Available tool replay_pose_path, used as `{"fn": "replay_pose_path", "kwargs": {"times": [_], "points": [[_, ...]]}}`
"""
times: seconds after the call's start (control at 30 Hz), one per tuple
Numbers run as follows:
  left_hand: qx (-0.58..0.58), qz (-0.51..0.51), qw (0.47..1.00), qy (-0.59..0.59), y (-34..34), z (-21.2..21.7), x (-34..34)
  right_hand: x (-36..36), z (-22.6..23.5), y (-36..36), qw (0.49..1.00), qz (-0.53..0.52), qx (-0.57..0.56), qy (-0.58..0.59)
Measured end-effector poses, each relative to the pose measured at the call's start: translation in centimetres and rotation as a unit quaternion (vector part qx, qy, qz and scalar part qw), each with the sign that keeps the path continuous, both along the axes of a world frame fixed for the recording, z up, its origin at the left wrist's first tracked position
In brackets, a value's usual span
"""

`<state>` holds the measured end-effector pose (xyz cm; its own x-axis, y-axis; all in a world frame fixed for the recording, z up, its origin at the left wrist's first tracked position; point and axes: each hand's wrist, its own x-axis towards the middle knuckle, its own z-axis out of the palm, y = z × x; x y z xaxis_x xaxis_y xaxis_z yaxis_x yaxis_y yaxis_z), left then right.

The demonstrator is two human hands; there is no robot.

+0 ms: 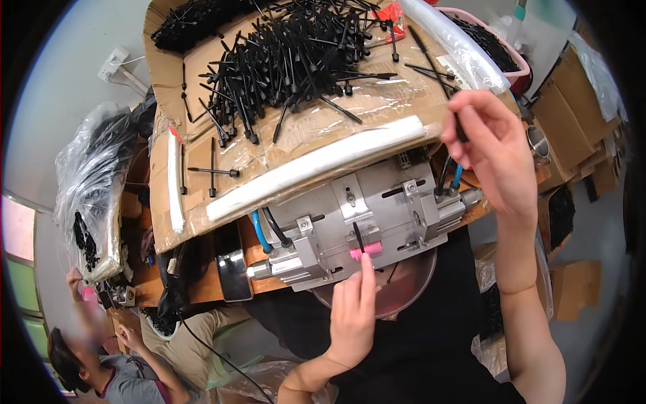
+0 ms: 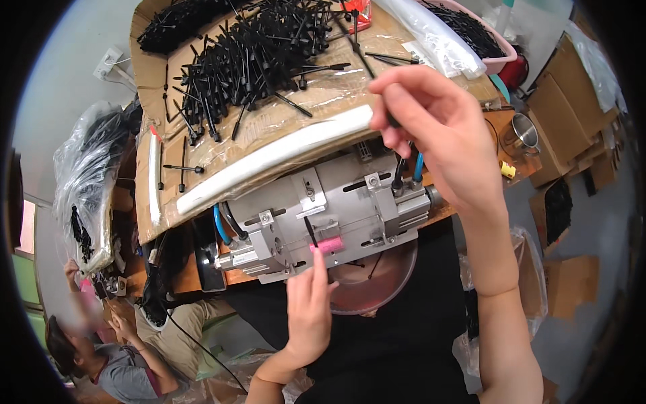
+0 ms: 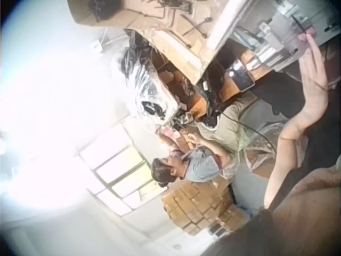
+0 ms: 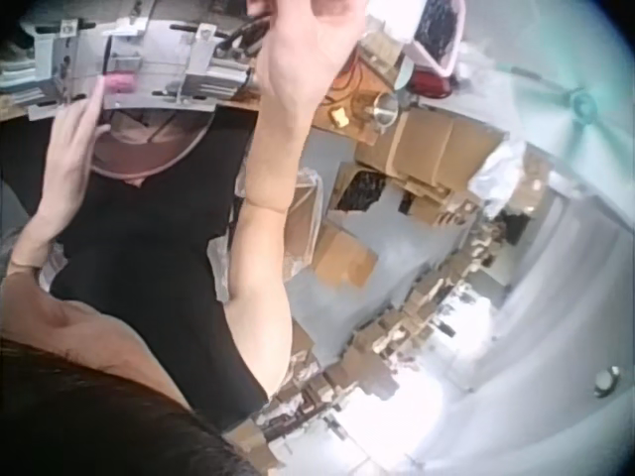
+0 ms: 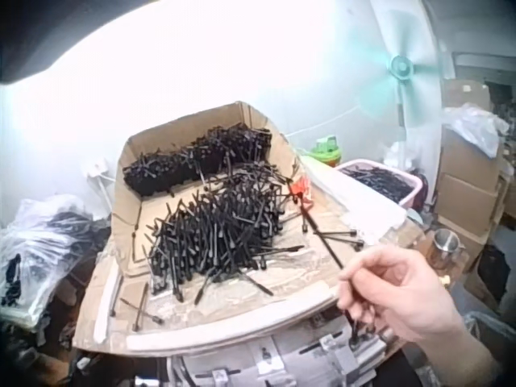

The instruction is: The person repeatedly picks up black cable ties from a cardboard box and feeds them into a small desktop machine. The machine processes each tie, and the person collects the finished items into a pink plastic basin. The person occasionally refills the box with more ties from a larger container.

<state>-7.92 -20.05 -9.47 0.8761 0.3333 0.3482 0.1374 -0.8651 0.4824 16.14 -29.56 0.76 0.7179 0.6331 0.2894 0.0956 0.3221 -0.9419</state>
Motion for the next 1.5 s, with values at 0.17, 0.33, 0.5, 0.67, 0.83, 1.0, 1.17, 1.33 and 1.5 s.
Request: {"fn": "replay_pose_path", "kwargs": {"times": [0.17, 0.33, 0.5, 0.67, 0.83, 1.0, 1.17, 1.33, 1.5], "points": [[0.071, -0.025, 0.996, 0.057, -0.4, -1.0, 1.3, -3.0, -0.4, -2.5, 0.994, -0.043, 0.103, -0.005], [0.081, -0.004, 0.994, 0.069, -0.1, -1.7, 1.0, -5.7, -3.4, -2.9, 0.987, -0.092, 0.035, -0.128], [0.050, -0.018, 0.998, 0.039, 1.5, 1.0, 1.0, -10.3, -8.0, -3.0, 0.920, -0.073, -0.148, -0.357], [0.184, 0.252, 0.945, -0.098, 11.8, 6.2, 5.0, -12.8, -12.7, -2.2, 0.910, -0.041, -0.188, -0.367], [0.089, 0.175, 0.980, -0.015, 17.0, 7.5, 5.7, -12.9, -14.1, -0.7, 0.900, -0.031, -0.196, -0.388], [0.027, 0.144, 0.984, -0.103, 15.3, 7.7, 5.0, -13.0, -13.9, -0.6, 0.897, -0.030, -0.206, -0.389], [0.102, 0.052, 0.981, -0.156, 5.1, 2.6, 1.9, -12.3, -11.6, -1.3, 0.901, -0.050, -0.198, -0.384], [0.060, -0.009, 0.998, -0.014, 0.0, -1.5, 0.6, -11.5, -10.3, -2.9, 0.895, -0.124, -0.223, -0.367], [0.077, -0.016, 0.997, 0.024, -0.1, -2.0, 1.3, -11.2, -10.2, -3.2, 0.901, -0.149, -0.217, -0.345]]}}
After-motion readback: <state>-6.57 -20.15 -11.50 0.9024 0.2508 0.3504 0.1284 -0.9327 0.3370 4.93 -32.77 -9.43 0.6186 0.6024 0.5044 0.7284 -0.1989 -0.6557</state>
